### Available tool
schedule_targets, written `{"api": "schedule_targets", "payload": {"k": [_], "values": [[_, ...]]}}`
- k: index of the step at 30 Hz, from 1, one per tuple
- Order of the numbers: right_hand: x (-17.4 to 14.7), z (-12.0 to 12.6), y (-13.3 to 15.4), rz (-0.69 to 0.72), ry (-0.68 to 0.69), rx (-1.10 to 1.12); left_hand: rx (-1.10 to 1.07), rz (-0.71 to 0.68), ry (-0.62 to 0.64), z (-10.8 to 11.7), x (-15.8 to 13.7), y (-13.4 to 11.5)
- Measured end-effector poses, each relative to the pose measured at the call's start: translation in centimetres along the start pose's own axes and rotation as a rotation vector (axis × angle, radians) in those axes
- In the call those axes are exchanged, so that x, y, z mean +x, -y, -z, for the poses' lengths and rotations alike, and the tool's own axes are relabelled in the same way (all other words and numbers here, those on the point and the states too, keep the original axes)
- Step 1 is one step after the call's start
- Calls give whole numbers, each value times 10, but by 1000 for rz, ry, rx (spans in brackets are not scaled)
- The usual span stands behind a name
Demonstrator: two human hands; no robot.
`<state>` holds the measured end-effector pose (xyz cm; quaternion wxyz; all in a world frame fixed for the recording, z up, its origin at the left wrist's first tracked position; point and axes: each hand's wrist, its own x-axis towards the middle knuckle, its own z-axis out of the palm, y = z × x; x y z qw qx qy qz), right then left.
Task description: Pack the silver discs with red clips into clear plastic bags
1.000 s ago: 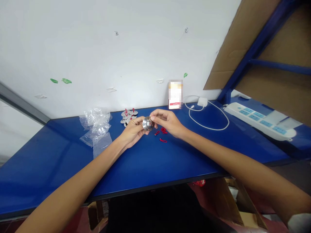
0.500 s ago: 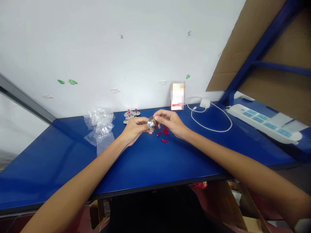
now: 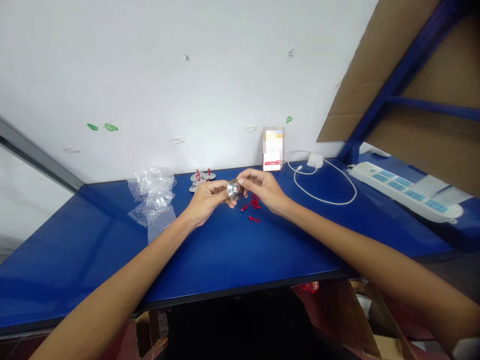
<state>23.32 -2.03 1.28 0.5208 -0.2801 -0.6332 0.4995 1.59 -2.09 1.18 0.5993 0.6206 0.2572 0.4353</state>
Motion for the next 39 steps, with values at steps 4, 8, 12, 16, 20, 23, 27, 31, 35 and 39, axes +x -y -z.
{"api": "schedule_targets", "payload": {"k": [4,8,12,16,20,23,27,31,35,39], "values": [[0,1,2,15,-13,-38,30,16,37,5,0,-2],[0,1,3,-1,-16,-57,27,16,23,9,1,1],[-2,-1,3,-22,-3,-65,2,0,-16,9,3,0],[-3,-2,2,-29,2,-61,-12,26,-10,11,3,0],[-4,-3,1,-36,-9,-58,-47,63,3,12,2,4],[-3,-4,2,-33,-6,-49,-45,59,-13,11,1,4],[-4,-5,5,-30,-5,-61,-24,49,-33,9,1,-1],[-6,-7,8,-43,10,-66,-63,55,-21,7,0,-3],[-7,-7,9,-40,26,-41,-135,69,-2,6,0,-1],[-8,-7,9,-32,44,-33,-165,83,14,6,0,0]]}}
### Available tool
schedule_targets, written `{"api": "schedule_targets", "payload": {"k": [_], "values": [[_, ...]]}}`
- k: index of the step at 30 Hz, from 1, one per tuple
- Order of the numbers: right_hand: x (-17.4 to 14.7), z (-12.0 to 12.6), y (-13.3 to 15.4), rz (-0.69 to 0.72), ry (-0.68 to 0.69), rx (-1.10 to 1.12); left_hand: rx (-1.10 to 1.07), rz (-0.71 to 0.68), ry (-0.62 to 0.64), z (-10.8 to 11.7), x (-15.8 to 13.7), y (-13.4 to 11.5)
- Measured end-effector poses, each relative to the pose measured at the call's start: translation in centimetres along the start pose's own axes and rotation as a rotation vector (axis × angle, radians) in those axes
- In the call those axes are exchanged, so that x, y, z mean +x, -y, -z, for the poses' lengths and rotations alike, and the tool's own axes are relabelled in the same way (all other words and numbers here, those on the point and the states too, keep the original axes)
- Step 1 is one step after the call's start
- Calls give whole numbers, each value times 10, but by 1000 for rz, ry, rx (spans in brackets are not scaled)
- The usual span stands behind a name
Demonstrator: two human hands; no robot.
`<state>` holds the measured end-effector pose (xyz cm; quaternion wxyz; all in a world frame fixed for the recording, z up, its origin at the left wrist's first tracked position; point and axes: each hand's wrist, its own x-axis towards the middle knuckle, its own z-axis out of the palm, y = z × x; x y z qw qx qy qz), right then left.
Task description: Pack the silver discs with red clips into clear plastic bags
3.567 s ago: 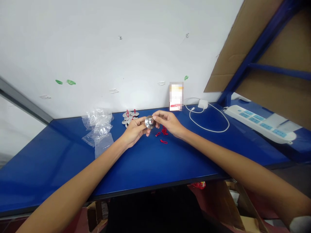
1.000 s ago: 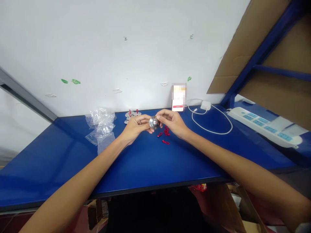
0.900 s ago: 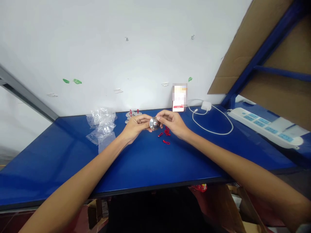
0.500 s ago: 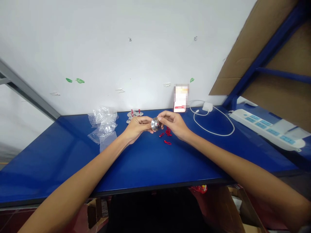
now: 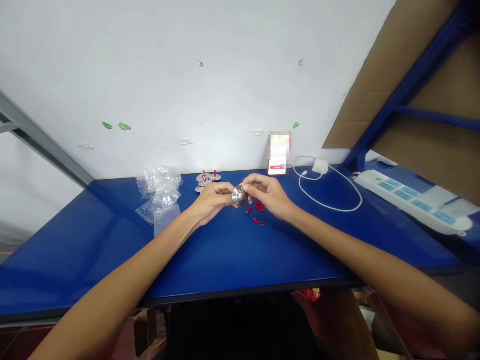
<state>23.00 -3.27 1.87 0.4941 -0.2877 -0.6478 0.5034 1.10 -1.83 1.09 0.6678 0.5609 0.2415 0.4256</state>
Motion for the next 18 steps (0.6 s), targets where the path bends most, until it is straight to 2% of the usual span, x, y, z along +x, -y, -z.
{"api": "schedule_targets", "payload": {"k": [8,14,16,18], "values": [[0,-2,1,-9,0,-20,77,-8,43,3,0,-3],[3,0,-3,-8,-35,-30,79,-4,21,7,1,-1],[5,3,-6,-12,-67,-40,104,-36,-5,8,1,-6],[9,7,-10,-24,-99,-49,218,-139,-70,8,0,-13]]}}
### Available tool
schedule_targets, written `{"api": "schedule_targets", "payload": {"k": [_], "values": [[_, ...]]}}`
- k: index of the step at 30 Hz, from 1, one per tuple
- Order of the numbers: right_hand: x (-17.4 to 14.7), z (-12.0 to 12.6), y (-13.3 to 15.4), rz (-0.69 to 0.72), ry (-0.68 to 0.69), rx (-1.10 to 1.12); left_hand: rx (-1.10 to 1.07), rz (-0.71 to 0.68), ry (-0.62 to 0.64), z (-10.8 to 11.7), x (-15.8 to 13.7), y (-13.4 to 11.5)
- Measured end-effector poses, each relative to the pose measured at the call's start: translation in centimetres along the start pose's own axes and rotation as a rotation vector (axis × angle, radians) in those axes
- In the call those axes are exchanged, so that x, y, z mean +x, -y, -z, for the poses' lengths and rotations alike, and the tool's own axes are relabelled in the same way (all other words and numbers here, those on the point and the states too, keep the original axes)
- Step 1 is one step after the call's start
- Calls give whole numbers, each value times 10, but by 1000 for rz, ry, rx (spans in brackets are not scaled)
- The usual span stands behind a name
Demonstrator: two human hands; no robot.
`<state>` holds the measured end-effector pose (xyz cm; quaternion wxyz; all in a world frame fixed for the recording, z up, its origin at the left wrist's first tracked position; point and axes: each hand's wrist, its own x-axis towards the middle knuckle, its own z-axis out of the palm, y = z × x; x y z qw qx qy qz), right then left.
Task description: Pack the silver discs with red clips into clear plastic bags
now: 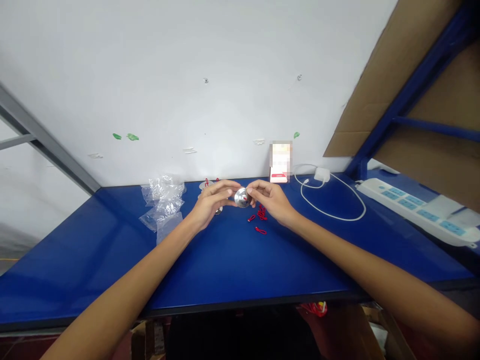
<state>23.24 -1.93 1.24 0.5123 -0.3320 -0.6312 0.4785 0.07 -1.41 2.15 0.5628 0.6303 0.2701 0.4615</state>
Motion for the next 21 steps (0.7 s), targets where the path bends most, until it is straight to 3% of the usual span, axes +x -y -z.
{"api": "schedule_targets", "payload": {"k": [3,7,15,21], "values": [[5,5,-6,-28,-36,-14,409,-225,-89,-2,-2,-11],[6,7,-11,-50,-42,-10,877,-430,-12,-6,-4,-10],[3,3,-13,-117,3,18,1047,-561,0,0,-3,5],[3,1,-16,-121,27,-1,1057,-509,60,-7,-6,-2]]}}
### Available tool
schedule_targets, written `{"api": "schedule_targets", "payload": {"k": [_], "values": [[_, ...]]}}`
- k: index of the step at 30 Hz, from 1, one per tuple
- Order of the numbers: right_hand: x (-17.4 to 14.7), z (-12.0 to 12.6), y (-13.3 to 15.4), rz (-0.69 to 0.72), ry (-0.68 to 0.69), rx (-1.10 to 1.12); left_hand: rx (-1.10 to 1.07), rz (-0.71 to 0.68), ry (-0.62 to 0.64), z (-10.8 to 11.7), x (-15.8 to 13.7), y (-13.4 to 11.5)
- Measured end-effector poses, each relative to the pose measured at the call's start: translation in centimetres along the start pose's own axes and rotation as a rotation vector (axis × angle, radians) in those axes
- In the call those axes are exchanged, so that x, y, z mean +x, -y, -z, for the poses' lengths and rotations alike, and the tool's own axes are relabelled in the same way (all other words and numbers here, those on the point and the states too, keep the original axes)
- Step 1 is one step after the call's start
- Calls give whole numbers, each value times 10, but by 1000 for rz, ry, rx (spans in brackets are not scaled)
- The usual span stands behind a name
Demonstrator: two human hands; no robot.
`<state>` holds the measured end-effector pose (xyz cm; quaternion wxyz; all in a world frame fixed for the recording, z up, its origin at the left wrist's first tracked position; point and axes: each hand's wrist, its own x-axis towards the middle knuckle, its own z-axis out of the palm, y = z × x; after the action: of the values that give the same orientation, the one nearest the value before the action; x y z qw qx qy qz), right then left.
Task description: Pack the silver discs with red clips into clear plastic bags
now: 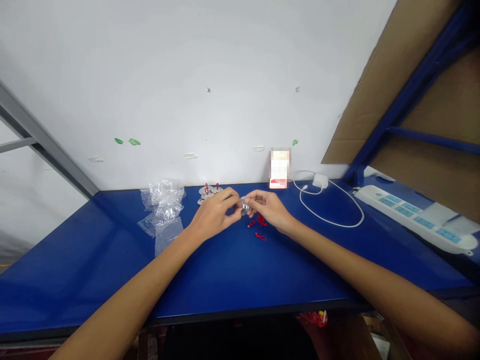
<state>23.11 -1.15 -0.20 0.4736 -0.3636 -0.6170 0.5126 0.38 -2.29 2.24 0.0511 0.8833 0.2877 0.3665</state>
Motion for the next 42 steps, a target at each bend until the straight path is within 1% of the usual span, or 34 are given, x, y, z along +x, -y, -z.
{"api": "schedule_targets", "payload": {"k": [3,7,11,14,16,17,21,23,25,27,29,31,34,36,38,42], "values": [[-1,-2,-1,47,-21,-79,-143,55,-49,0,3,-4],[-5,-4,0,149,-61,-171,-264,202,-131,1,7,-8],[-6,-4,2,158,-46,-186,-353,341,-179,0,8,-7],[-6,-1,3,151,-23,-213,-500,459,-181,1,8,-3],[-6,4,4,181,-33,-281,-576,522,-187,4,8,1],[-7,6,5,215,-41,-338,-581,545,-200,7,8,3],[-8,15,8,383,-13,-652,-464,603,-267,20,10,16],[-8,18,8,416,12,-742,-322,614,-277,27,9,24],[-7,21,8,430,28,-770,-76,628,-247,33,8,33],[-6,24,9,455,48,-801,178,641,-177,36,6,41],[-5,29,13,490,85,-874,312,653,-103,38,3,50],[-3,37,20,508,154,-987,334,673,-58,37,1,57],[0,50,30,442,311,-1134,306,697,-20,33,-3,65],[1,56,32,396,409,-1157,276,691,-19,32,-3,67],[1,58,32,380,479,-1139,260,679,-36,31,-3,66],[-1,52,29,400,570,-1123,268,622,-107,33,2,53]]}}
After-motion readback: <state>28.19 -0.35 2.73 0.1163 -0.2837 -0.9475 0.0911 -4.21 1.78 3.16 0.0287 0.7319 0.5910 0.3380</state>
